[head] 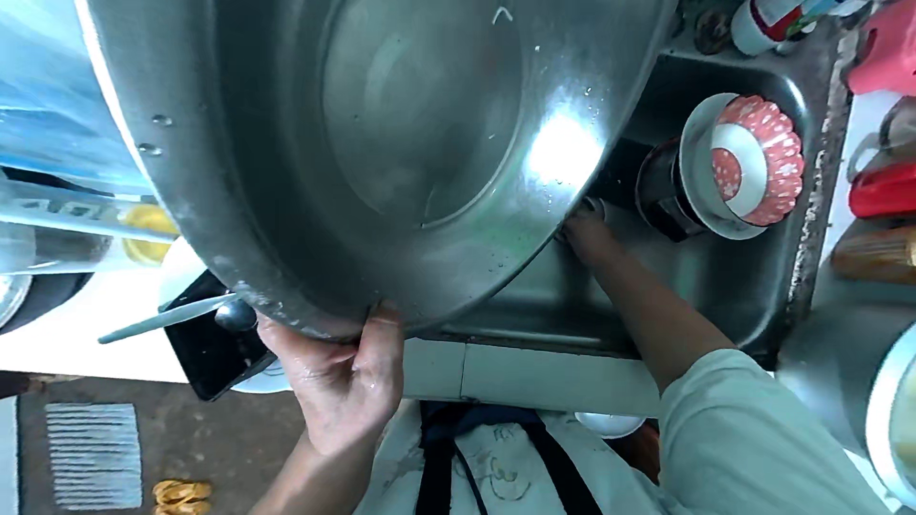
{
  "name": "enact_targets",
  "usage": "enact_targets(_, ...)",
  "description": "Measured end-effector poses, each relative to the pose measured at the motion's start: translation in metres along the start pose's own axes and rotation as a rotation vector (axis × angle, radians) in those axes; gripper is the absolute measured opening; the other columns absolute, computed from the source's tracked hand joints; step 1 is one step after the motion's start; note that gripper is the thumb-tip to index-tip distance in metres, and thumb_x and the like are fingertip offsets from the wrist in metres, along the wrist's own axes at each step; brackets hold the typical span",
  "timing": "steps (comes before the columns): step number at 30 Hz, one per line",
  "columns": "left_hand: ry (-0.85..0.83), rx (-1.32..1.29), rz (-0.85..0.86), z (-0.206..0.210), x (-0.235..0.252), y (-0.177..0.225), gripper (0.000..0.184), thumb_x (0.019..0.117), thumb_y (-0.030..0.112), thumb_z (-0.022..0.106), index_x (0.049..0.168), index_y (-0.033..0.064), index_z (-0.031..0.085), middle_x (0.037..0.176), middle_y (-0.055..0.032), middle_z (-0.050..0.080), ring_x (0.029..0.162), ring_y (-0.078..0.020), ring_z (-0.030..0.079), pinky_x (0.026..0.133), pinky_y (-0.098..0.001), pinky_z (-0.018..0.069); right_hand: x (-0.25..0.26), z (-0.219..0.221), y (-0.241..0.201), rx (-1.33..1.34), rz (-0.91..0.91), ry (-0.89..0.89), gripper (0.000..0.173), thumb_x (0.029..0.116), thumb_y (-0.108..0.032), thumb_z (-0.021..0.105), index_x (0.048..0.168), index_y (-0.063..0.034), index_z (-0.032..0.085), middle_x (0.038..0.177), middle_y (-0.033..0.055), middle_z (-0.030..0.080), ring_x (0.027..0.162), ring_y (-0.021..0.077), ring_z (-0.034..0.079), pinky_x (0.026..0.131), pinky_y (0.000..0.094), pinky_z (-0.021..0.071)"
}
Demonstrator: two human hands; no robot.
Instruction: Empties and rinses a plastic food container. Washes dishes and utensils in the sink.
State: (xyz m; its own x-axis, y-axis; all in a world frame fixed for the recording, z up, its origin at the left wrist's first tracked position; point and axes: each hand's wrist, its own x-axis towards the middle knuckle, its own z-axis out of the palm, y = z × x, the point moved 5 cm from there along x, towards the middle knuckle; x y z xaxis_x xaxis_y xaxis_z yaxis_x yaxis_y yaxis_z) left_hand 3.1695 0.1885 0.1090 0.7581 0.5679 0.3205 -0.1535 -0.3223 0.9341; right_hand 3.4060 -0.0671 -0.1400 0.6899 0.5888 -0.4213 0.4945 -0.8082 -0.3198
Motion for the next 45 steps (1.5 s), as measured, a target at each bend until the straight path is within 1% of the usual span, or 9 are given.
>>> enact_targets(7,-0.022,0.015,-0.008,0.002,-0.003,-0.007,0.079,0.0865,-0.007,0.059,0.152,0.0122,0.019,0.129,0.0113,0.058,0.118,-0.0050,0.062,0.096,-0.0280,0.0569,-0.001,-0.011,-0.009,-0.067,0.149,-0.176,0.025,0.1026,-0.006,0.055,0.123,0.0029,0.068,0.134,0.0258,0.062,0.126,0.0448,0.059,0.105,0.0623,0.0475)
enact_targets(13,-0.060,-0.001,-0.037,0.002,-0.005,-0.007,0.080,0.0850,-0.008,0.059,0.152,0.0153,0.022,0.128,0.0145,0.061,0.117,-0.0022,0.062,0.098,-0.0262,0.0565,0.006,-0.011,-0.015,0.044,0.134,-0.003,0.028,0.1017,-0.006,0.057,0.126,0.0065,0.065,0.142,0.0282,0.056,0.134,0.0461,0.052,0.112,0.0612,0.0420)
enact_targets(17,-0.115,0.045,-0.042,0.006,-0.003,-0.003,0.086,0.0843,-0.009,0.056,0.159,0.0026,0.015,0.151,-0.0048,0.046,0.130,-0.0083,0.054,0.105,-0.0292,0.0524,-0.016,-0.016,-0.030,-0.113,0.069,-0.110,0.031,0.1016,0.000,0.054,0.130,0.0110,0.059,0.140,0.0334,0.054,0.133,0.0512,0.051,0.108,0.0669,0.0426)
enact_targets(20,-0.133,0.053,-0.044,0.008,0.000,-0.004,0.079,0.0812,-0.008,0.055,0.156,-0.0006,0.031,0.165,-0.0191,0.026,0.145,-0.0220,0.042,0.113,-0.0364,0.0468,-0.010,-0.006,-0.015,-0.249,0.112,-0.157,0.026,0.0995,-0.001,0.058,0.121,0.0128,0.062,0.128,0.0360,0.060,0.120,0.0558,0.058,0.095,0.0741,0.0464)
enact_targets(27,-0.181,-0.003,-0.091,0.009,-0.004,-0.002,0.077,0.0824,-0.013,0.054,0.156,0.0025,0.036,0.165,-0.0171,0.026,0.145,-0.0197,0.041,0.113,-0.0332,0.0465,-0.012,-0.082,-0.086,0.088,0.079,-0.155,0.042,0.1026,-0.016,0.062,0.132,0.0146,0.058,0.136,0.0381,0.056,0.130,0.0526,0.053,0.112,0.0644,0.0354)
enact_targets(32,-0.184,0.012,-0.080,0.005,-0.009,-0.002,0.080,0.0859,-0.009,0.055,0.159,0.0031,0.024,0.163,-0.0095,0.034,0.139,-0.0131,0.048,0.109,-0.0305,0.0500,0.009,-0.033,-0.020,0.068,0.206,-0.140,0.045,0.0991,-0.023,0.068,0.132,0.0067,0.061,0.132,0.0327,0.061,0.126,0.0506,0.057,0.106,0.0696,0.0412)
enact_targets(35,-0.114,0.000,-0.128,0.003,-0.016,-0.007,0.083,0.0871,-0.008,0.058,0.158,0.0063,0.017,0.140,0.0032,0.055,0.121,-0.0046,0.060,0.099,-0.0264,0.0559,0.016,-0.019,-0.005,0.124,0.257,-0.082,0.030,0.0933,-0.015,0.071,0.119,0.0011,0.070,0.122,0.0294,0.067,0.118,0.0502,0.062,0.100,0.0719,0.0448)
enact_targets(39,-0.093,-0.044,-0.107,0.004,-0.017,-0.012,0.078,0.0859,-0.009,0.059,0.151,0.0142,0.024,0.130,0.0111,0.060,0.118,-0.0051,0.062,0.097,-0.0280,0.0575,0.009,-0.027,-0.004,0.489,0.430,-0.040,0.027,0.0945,-0.012,0.069,0.119,-0.0021,0.071,0.122,0.0228,0.069,0.116,0.0374,0.065,0.103,0.0589,0.0483)
enact_targets(45,-0.089,0.046,-0.073,0.003,-0.018,-0.007,0.081,0.0837,-0.010,0.058,0.152,0.0061,0.017,0.131,0.0068,0.059,0.118,-0.0061,0.063,0.098,-0.0299,0.0575,-0.020,-0.069,0.014,1.579,0.279,0.304,0.022,0.0971,-0.001,0.060,0.118,-0.0062,0.054,0.099,0.0010,0.065,0.083,0.0084,0.066,0.079,0.0248,0.0587)
